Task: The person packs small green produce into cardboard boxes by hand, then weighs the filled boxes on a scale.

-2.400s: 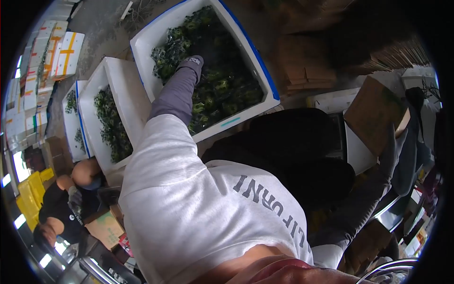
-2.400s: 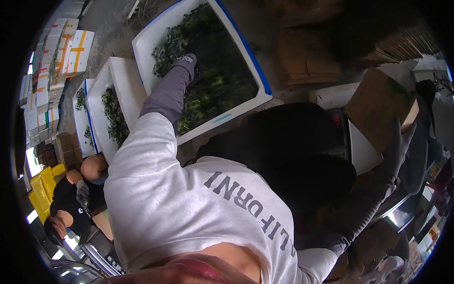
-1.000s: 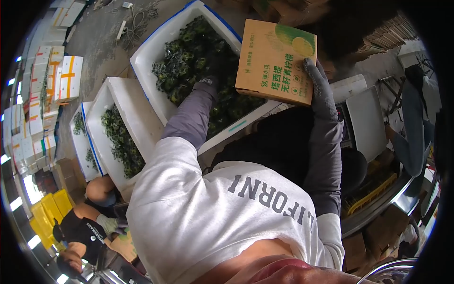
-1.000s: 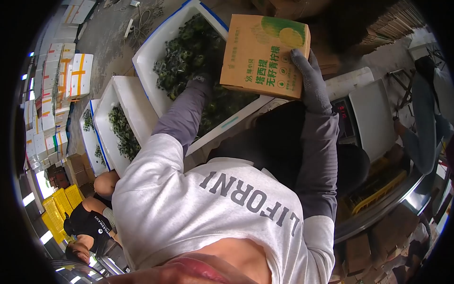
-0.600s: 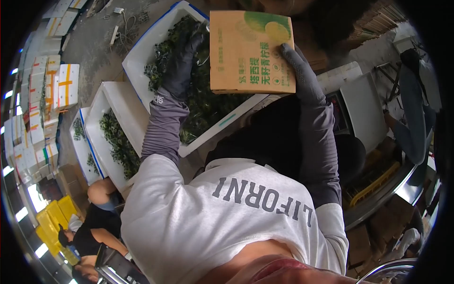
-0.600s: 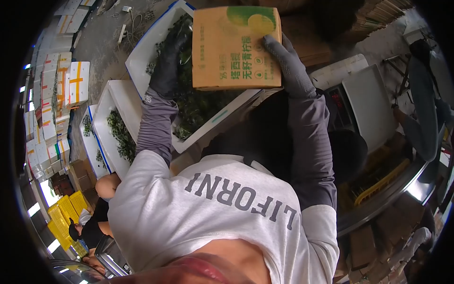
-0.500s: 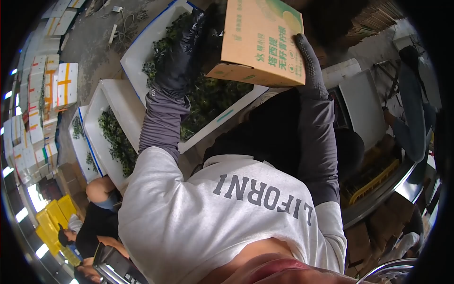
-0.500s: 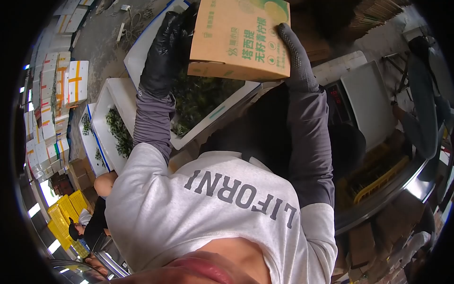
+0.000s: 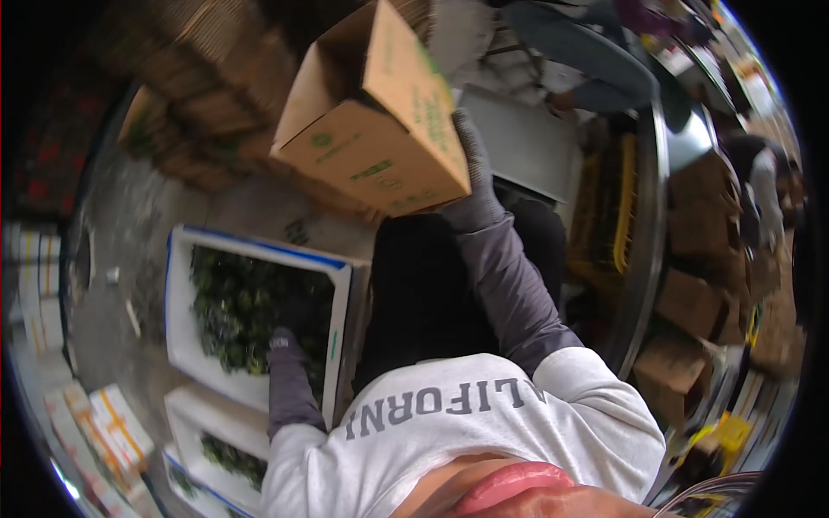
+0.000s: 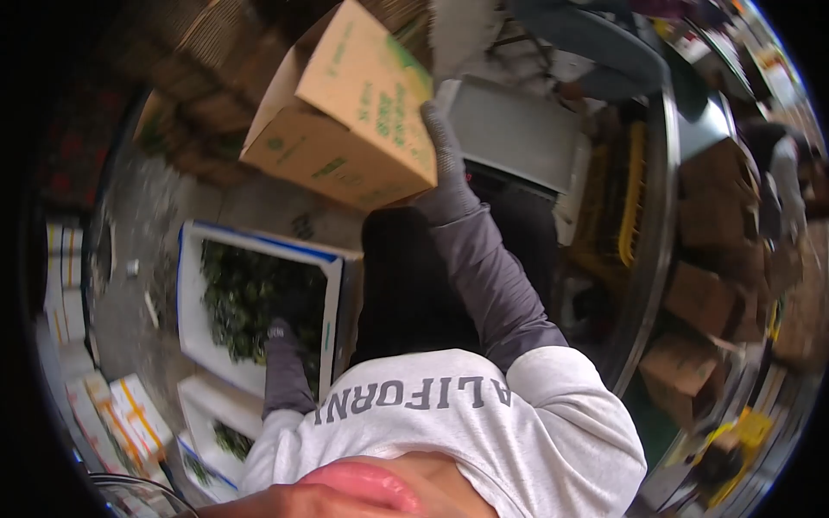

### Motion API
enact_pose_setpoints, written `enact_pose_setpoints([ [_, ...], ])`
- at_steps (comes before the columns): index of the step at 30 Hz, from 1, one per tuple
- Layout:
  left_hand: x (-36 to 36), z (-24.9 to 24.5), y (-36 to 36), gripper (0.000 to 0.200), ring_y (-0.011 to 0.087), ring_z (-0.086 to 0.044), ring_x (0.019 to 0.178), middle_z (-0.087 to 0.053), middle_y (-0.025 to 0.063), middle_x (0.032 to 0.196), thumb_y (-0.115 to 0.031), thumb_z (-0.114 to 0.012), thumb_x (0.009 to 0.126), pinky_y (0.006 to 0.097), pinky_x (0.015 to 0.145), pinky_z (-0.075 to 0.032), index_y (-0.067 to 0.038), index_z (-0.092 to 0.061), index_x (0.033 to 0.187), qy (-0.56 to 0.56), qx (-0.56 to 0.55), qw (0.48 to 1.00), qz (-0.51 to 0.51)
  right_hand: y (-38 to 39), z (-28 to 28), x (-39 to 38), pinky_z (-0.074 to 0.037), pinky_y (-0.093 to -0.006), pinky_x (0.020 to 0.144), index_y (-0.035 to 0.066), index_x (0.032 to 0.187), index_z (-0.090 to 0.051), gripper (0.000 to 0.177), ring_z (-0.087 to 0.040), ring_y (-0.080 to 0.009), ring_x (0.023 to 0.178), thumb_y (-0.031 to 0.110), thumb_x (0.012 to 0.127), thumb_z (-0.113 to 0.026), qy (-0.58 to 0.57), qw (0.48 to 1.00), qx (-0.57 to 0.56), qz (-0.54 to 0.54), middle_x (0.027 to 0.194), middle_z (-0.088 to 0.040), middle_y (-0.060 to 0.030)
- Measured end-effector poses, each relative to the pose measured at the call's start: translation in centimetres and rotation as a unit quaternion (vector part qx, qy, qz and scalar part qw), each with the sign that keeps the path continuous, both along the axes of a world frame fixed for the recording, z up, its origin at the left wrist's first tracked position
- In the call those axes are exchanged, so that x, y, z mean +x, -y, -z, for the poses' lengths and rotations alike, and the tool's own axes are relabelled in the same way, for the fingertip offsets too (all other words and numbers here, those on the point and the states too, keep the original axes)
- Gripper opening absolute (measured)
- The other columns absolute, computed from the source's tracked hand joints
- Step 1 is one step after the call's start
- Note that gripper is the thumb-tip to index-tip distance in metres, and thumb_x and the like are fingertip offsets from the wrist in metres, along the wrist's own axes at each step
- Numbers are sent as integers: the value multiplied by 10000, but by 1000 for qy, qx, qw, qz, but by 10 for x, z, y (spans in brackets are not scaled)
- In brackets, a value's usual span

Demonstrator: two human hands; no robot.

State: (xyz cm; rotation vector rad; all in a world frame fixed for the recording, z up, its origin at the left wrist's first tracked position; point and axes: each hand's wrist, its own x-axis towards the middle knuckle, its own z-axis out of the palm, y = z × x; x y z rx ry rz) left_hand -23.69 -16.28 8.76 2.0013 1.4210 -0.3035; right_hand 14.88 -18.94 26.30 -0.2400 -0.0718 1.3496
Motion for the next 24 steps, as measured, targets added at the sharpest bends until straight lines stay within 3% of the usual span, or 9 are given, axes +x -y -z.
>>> enact_pose_setpoints([
  [1, 19, -20, -3, 695, 357, -210, 1378, -223, 210, 1492, -435, -433, 931, 437, 1132, -141, -36, -209, 1455, -30, 1, 999, 43, 6, -10, 4, -511, -376, 882, 18, 1275, -466, 484, -621, -258, 1022, 336, 918, -542, -1, 1000, 13, 25, 1198, -585, -170],
  [3, 25, -14, -6, 694, 354, -219, 1371, -230, 208, 1488, -428, -439, 928, 436, 1127, -150, -37, -211, 1454, -43, 33, 996, 72, 17, -22, 16, -535, -367, 846, 11, 1251, -475, 459, -634, -254, 996, 327, 925, -542, -5, 997, 46, 58, 1172, -594, -179],
  [13, 48, -5, -41, 689, 339, -263, 1339, -260, 199, 1466, -393, -468, 915, 429, 1100, -200, -44, -216, 1453, -19, 91, 992, 84, 71, -30, 74, -548, -383, 847, -2, 1258, -435, 473, -637, -272, 991, 327, 933, -535, -51, 972, 208, 96, 1179, -577, -197],
  [16, 52, -4, -51, 688, 335, -276, 1330, -269, 196, 1459, -383, -477, 911, 427, 1092, -215, -46, -217, 1452, -2, 97, 992, 80, 69, -18, 70, -542, -398, 862, 11, 1264, -439, 472, -627, -273, 1014, 327, 928, -544, -55, 976, 160, 137, 1189, -575, -190],
  [24, 83, -7, -78, 688, 323, -311, 1304, -293, 189, 1441, -355, -501, 900, 421, 1071, -254, -52, -222, 1451, 36, 106, 990, 85, 68, -6, 72, -544, -394, 853, 4, 1248, -461, 475, -633, -273, 1000, 323, 915, -571, -87, 974, 166, 130, 1170, -586, -195],
])
